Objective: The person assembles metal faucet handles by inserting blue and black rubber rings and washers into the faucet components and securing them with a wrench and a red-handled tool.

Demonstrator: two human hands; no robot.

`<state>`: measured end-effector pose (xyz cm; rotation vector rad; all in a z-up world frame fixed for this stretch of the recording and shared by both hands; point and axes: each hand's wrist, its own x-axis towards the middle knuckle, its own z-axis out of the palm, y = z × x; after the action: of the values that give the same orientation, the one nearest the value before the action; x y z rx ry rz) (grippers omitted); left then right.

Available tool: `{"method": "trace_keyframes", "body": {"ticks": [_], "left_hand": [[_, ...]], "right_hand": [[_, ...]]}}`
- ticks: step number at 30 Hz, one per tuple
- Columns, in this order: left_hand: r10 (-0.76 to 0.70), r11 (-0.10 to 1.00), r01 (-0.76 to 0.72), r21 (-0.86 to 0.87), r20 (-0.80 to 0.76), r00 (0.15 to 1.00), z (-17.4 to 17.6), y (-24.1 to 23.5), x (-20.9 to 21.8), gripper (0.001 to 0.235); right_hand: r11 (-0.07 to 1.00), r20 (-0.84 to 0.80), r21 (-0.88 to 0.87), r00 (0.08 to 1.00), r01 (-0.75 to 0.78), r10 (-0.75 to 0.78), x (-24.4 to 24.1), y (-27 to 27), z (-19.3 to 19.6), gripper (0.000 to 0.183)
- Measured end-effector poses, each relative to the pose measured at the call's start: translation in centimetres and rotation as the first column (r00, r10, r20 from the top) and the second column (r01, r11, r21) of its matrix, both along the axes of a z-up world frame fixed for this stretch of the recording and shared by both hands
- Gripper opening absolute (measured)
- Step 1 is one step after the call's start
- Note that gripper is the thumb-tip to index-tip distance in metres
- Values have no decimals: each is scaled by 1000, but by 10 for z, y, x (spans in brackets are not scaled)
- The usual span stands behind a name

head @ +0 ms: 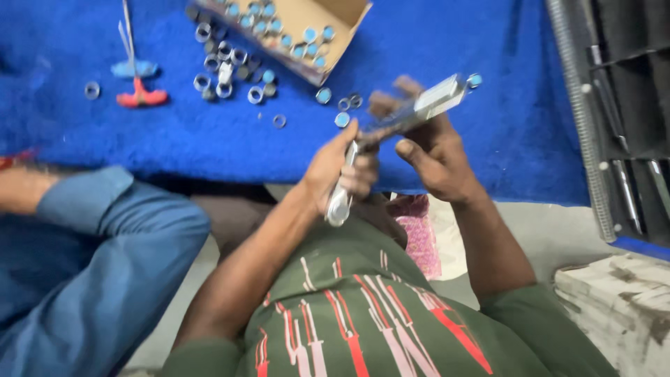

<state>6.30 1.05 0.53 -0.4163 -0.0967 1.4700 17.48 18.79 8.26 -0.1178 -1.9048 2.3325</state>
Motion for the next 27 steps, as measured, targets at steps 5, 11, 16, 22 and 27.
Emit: {"method": "trace_keyframes", "body": {"ticks": [5,11,16,22,27], "left_hand": [[3,988,-40,-151,-234,972,19,-3,6,84],[105,990,-136,-36,-451,886,42,-18,-25,78],[126,925,-334,-181,-684,719,26,-24,-35,67],[-230,533,-820,-211,-968,99,-22,-39,-34,37],[-424,528,-846,-70,-885,-191,-24,-38,-23,20]], "right_hand": [[975,78,186,988,120,-136,13,11,-3,38],[858,63,414,931,304,-360,26,25,8,40],[739,67,546,859,394,-508,14,34,18,38],[398,-172,687,668,608,-724,-45,113,-8,40],[162,-337,676,497,719,-799,-133,208,-42,51]]}}
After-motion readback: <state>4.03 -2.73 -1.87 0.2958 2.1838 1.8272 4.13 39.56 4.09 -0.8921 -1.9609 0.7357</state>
